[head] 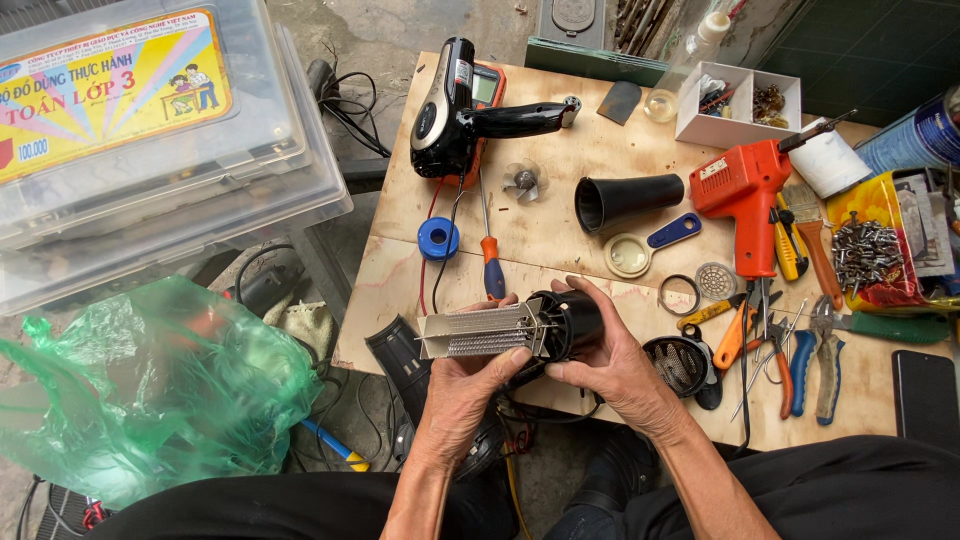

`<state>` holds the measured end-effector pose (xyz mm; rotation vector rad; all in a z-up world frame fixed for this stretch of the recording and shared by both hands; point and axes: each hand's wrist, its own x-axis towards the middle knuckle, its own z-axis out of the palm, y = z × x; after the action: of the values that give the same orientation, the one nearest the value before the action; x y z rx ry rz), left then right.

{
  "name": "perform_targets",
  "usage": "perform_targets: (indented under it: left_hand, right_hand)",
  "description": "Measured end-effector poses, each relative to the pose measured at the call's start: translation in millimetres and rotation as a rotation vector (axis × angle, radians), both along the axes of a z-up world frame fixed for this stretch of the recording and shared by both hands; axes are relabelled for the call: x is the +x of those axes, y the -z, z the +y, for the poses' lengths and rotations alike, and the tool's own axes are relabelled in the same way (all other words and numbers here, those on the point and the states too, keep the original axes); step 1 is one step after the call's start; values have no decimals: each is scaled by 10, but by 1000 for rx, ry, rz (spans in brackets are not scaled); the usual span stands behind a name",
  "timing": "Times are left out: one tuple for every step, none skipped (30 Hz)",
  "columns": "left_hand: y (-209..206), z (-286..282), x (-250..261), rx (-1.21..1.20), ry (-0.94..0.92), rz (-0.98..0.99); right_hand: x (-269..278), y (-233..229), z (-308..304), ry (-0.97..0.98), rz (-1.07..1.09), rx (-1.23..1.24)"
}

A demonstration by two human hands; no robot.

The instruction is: The person repairs a disassembled hair dryer by hand, manipulating internal wires and components. They use a screwdriver to adjust parts and a heat gun to apply heat to the assembly. The person then reassembles the hair dryer components.

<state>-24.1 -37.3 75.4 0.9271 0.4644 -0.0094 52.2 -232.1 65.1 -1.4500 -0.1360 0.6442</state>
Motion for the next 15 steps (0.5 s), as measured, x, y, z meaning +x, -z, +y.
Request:
perform_targets:
  left_hand:
    - [-5,-1,5,14,5,-20]
    - [-11,2,15,29,9,-42]
    - [-7,6,37,30,10,-43]
    - [-2,4,53,25,9,-76]
    - [4,2,68,20,9,-110]
    - [-53,9,88,20,10,-109]
    - [-111,17,108,54,43,-143]
    - [-173,31,134,90,76,-178]
    - [-197,50,142,91,77,-179]
    - [-223,66,159,89,106,-174]
    - [-250,79,177,88,136,-169]
    - [-224,81,182,89,139,-171]
    - [-196,82,188,83,129,-146]
    - [-165,86,187,78,118,-118]
    - [-86,91,182,80,121,-118]
  right_hand:
    - [0,-22,0,-1,-31,0]
    - [6,-44,4,-2,-64,0]
    - [20,-42,15,-1,-65,1]
    - [24,-39,17,10,-86,38]
    - [28,-35,20,21,-108,76]
    - [36,-34,11,22,-108,76]
    - [43,-34,3,32,-126,86]
    - [58,-37,1,42,-146,97]
    - [48,-35,19,43,-147,98]
    - [45,-37,31,63,-164,84]
    - [42,-40,40,83,-180,71]
    - [32,-37,45,87,-183,72]
    - [22,-32,50,84,-232,12]
    - [6,-23,59,80,-279,-49]
    - [-15,-70,76,83,-280,-47]
